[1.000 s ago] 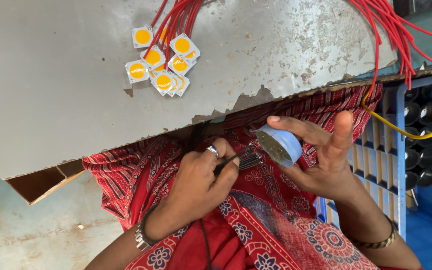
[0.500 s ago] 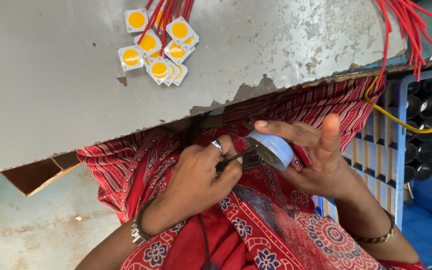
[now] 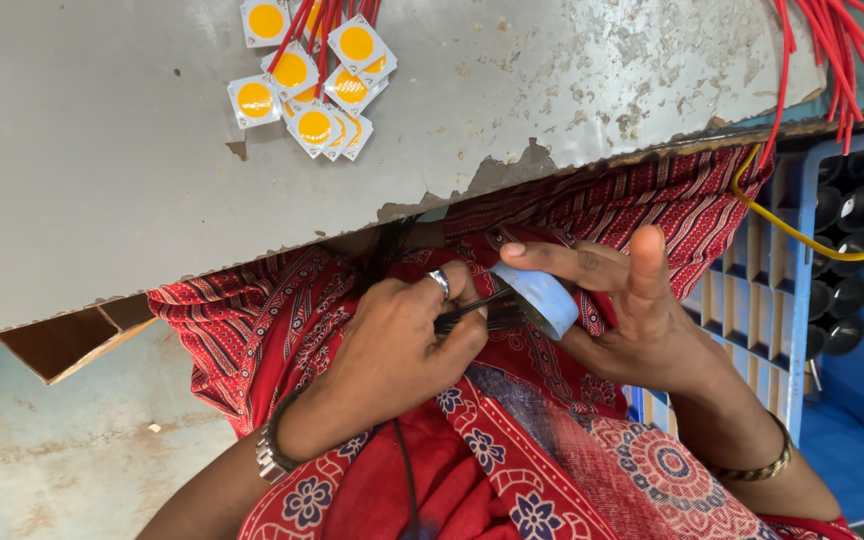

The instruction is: The person strips the ends of red and black wires with pliers, dips the stripped ends into a small container of flux or paste, then uses a soldering iron to solder the wire ends onto the contact pads of small square LED COB chips on the workbench, working on one LED at a time.

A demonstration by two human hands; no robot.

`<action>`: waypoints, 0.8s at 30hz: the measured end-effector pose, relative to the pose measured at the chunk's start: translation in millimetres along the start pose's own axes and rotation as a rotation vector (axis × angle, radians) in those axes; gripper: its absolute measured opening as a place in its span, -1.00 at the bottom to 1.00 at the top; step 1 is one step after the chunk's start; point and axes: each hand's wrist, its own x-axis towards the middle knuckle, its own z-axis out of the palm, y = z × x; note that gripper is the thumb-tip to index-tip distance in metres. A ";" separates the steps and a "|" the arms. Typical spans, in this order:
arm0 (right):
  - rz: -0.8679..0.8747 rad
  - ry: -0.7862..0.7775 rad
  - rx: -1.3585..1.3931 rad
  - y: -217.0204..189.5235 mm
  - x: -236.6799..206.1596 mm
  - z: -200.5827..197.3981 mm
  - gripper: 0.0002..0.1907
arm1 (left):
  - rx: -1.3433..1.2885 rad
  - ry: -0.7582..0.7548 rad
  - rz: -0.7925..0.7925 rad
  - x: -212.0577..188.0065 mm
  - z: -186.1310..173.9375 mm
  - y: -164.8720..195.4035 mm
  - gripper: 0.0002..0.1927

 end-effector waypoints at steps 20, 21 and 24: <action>0.088 0.146 0.097 10.5 -18.3 6.2 0.42 | -0.165 0.006 -0.081 -3.7 -2.4 -4.9 -0.85; 0.091 0.147 0.112 10.1 -18.5 6.5 0.41 | -0.169 0.016 -0.059 -3.7 -2.2 -5.1 -0.85; 0.072 0.118 0.174 10.3 -17.5 8.0 0.41 | -0.179 0.032 -0.026 -4.6 -2.7 -5.2 -0.86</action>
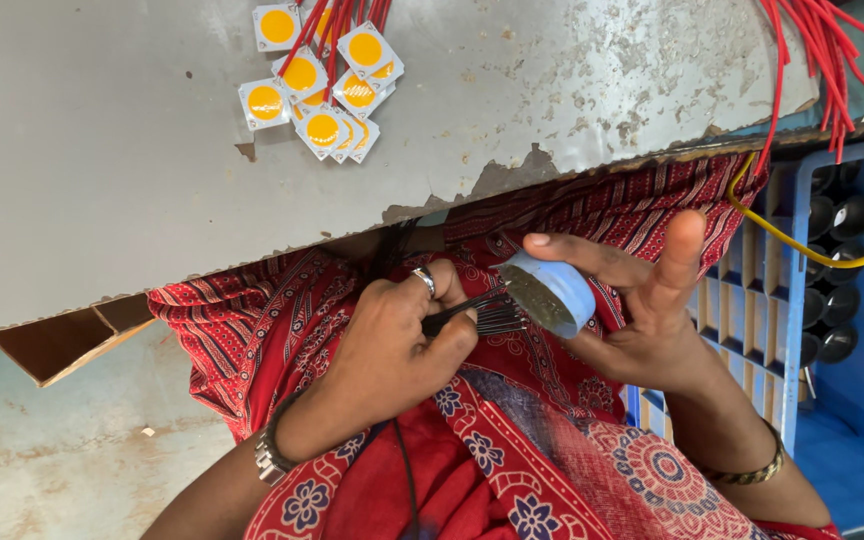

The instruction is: The person strips the ends of red and black wires with pliers, dips the stripped ends into a small container of flux or paste, then uses a soldering iron to solder the wire ends onto the contact pads of small square LED COB chips on the workbench, working on one LED at a time.

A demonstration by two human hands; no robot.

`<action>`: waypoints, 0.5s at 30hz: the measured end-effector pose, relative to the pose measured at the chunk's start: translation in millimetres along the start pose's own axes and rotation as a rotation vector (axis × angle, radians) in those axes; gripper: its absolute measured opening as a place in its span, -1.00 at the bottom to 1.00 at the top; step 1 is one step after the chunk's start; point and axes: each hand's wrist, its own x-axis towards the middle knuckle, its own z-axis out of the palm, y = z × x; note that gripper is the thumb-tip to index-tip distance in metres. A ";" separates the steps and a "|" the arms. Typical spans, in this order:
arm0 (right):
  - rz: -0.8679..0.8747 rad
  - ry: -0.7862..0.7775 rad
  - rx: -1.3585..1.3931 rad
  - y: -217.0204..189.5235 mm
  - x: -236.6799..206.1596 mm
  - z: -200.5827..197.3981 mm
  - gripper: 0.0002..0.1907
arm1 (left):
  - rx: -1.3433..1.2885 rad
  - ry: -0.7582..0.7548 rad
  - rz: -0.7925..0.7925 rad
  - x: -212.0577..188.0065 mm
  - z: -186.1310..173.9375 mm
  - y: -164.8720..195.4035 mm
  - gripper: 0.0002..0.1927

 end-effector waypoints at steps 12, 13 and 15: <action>-0.030 -0.027 0.002 -1.5 2.6 -0.4 0.40 | -0.063 -0.008 -0.053 -0.7 -1.6 0.7 -0.91; -0.030 -0.028 0.001 -1.6 2.9 -0.2 0.40 | -0.058 -0.007 -0.052 -0.4 -1.0 0.5 -0.91; -0.030 -0.028 0.001 -2.3 3.6 0.4 0.41 | -0.055 -0.002 -0.050 -0.2 -0.4 0.4 -0.90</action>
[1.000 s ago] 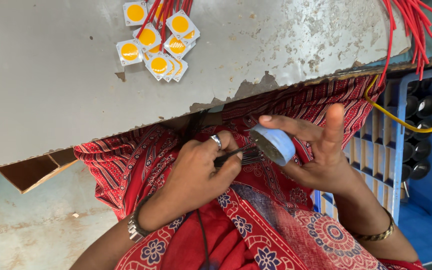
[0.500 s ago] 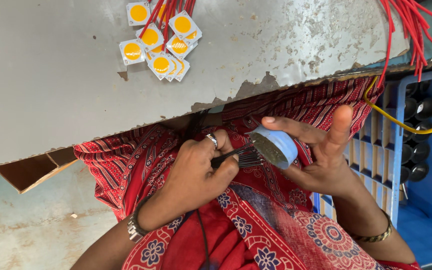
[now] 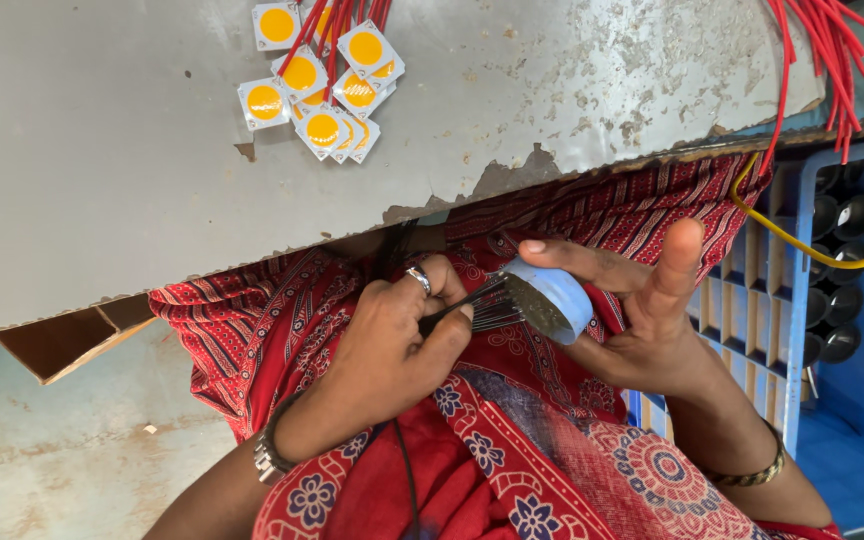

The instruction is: The person strips the ends of red and black wires with pliers, dips the stripped ends into a small container of flux or paste, then uses a soldering iron to solder the wire ends onto the contact pads of small square LED COB chips on the workbench, working on one LED at a time.

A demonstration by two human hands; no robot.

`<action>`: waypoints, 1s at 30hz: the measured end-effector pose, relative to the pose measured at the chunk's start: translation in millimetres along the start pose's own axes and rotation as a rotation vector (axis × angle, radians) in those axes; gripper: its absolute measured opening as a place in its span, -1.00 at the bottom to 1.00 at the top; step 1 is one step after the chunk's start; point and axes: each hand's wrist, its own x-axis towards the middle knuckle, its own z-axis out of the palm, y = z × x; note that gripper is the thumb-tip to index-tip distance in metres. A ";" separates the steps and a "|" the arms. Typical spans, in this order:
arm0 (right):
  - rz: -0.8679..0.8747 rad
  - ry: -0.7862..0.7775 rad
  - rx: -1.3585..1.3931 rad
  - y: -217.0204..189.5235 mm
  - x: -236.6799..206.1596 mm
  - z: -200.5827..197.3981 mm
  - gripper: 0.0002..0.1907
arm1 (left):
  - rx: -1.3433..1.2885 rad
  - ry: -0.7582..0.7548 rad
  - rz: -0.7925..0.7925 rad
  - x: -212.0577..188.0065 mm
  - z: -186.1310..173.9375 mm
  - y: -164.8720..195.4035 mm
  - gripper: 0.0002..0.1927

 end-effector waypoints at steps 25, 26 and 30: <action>-0.043 0.000 -0.167 -5.7 7.7 -0.7 0.44 | 0.002 0.017 -0.027 0.8 1.2 -3.8 -0.87; -0.052 -0.011 -0.170 -6.4 8.4 -0.6 0.45 | 0.009 0.019 -0.038 1.2 1.4 -3.8 -0.86; -0.071 -0.053 -0.177 -8.4 10.0 -0.8 0.46 | 0.025 0.020 -0.043 3.3 0.8 -4.0 -0.86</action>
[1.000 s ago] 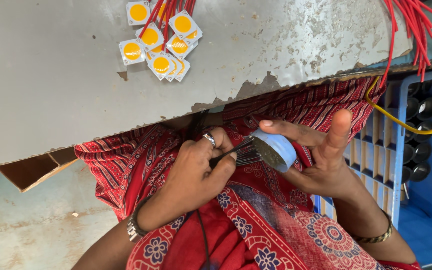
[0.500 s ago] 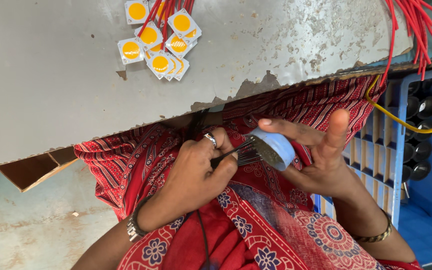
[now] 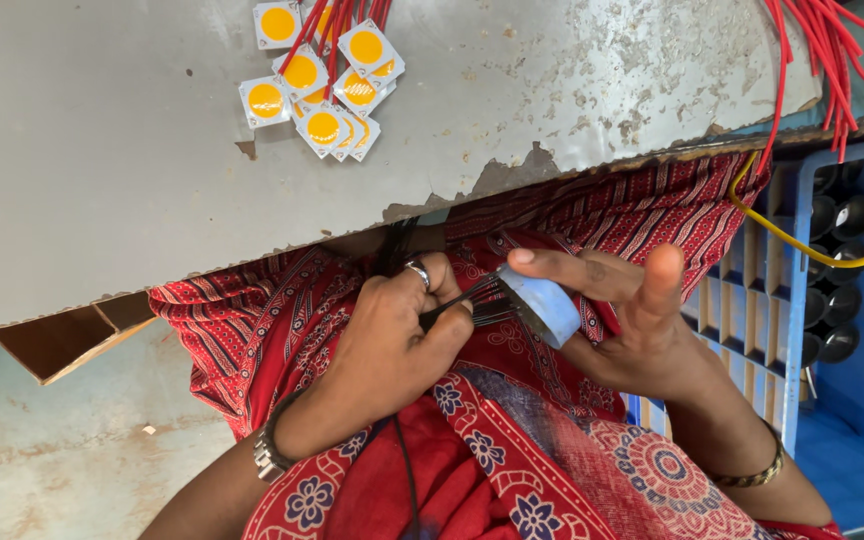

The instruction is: The person strips the ends of red and black wires with pliers, dips the stripped ends into a small container of flux or paste, then uses a soldering iron to solder the wire ends onto the contact pads of small square LED COB chips on the workbench, working on one LED at a time.

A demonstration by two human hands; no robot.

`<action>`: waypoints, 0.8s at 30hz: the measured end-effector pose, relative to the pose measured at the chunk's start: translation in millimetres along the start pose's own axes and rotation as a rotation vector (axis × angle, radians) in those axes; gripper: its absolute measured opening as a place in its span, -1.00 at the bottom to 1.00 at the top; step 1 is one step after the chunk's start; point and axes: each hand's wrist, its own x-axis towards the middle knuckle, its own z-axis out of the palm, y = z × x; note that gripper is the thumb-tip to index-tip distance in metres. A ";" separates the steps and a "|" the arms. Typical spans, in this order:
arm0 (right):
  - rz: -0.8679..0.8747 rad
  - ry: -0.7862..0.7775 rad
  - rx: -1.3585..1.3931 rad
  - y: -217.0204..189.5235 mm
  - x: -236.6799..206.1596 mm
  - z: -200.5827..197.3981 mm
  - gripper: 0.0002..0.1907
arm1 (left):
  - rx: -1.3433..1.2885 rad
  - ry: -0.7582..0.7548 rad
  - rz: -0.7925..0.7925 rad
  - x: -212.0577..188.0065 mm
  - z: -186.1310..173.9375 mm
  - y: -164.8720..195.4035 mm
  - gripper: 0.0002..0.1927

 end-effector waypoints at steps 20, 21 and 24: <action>0.164 0.138 0.095 6.6 -10.2 -7.1 0.45 | -0.125 -0.043 0.084 -2.8 -0.6 -8.1 -0.78; 0.173 0.139 0.130 7.1 -10.9 -6.7 0.45 | -0.172 -0.068 0.024 -2.6 -0.5 -10.3 -0.78; 0.152 0.130 0.186 8.9 -11.7 -5.5 0.45 | -0.285 -0.123 -0.090 -1.9 0.7 -16.7 -0.78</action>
